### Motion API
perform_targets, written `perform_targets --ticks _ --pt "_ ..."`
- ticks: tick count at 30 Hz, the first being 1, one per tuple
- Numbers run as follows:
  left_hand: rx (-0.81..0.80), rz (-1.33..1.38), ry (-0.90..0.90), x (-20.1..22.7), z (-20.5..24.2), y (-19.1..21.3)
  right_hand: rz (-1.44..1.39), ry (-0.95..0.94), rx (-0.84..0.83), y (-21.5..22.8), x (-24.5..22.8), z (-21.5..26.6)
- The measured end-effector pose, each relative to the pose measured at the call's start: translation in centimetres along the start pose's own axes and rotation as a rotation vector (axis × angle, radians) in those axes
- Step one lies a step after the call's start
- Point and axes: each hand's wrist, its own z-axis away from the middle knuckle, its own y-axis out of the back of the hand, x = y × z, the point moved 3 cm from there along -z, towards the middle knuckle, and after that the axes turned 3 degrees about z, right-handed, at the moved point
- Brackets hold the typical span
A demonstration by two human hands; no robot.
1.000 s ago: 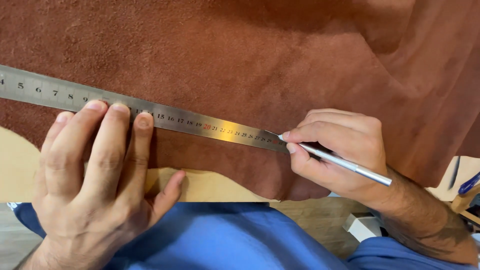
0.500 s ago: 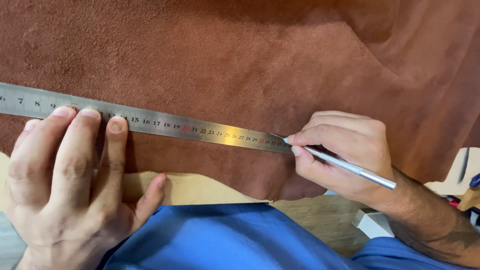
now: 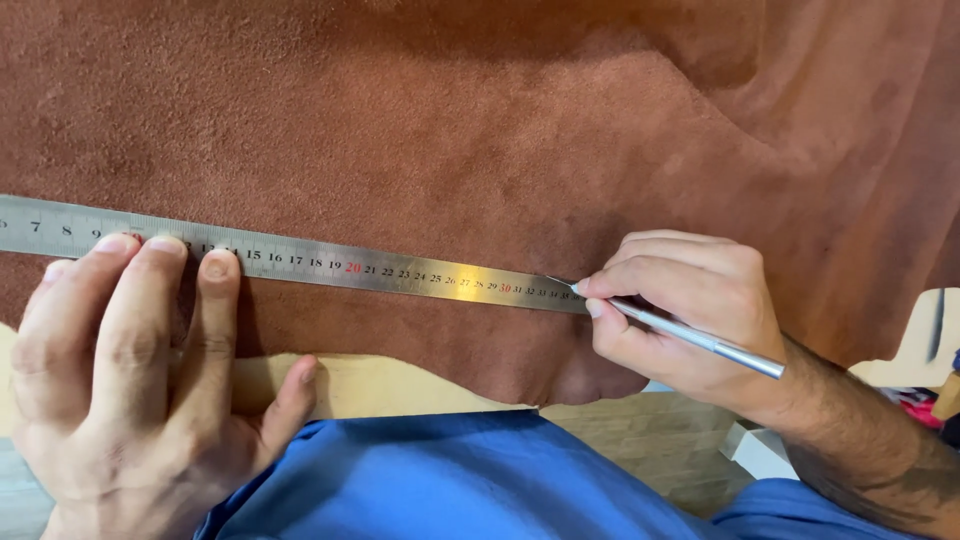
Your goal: Measuring, marking, and cutting a piece of brown leather using a ruler and a craft knife
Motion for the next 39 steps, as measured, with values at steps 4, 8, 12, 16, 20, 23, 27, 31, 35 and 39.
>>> perform_targets --ticks 4,8,12,16,20,23,27,31,35,39 --pt "-0.009 -0.035 0.013 0.3 0.1 0.0 0.019 0.023 0.026 0.3 -0.2 0.1" --pt "0.001 -0.023 0.029 0.2 0.2 -0.2 -0.037 -0.019 0.151 1.6 -0.8 1.2" --pt "0.033 -0.014 0.024 0.1 0.3 -0.4 0.18 0.132 0.24 -0.3 0.1 4.3" --pt "0.104 0.03 0.004 -0.1 0.2 -0.5 0.435 0.183 0.251 -3.1 -0.7 5.8" --pt "0.171 0.02 -0.045 0.0 -0.2 -0.3 0.407 0.073 0.323 -4.1 -0.3 6.6" --pt "0.204 0.027 -0.077 0.1 -0.5 0.3 0.337 0.037 0.296 -3.8 -0.2 6.3" --pt "0.273 0.027 -0.151 0.2 -0.2 1.0 0.279 0.056 0.183 -3.4 -0.1 6.1" --pt "0.251 -0.004 -0.188 0.8 0.5 1.8 0.31 0.019 0.249 -2.5 0.3 8.3" --pt "0.009 0.064 -0.165 1.8 1.4 1.1 0.307 -0.071 0.489 -2.3 3.6 10.9" --pt "-0.021 -0.002 -0.195 2.3 2.5 0.1 0.245 -0.097 0.694 -2.4 9.0 12.5"
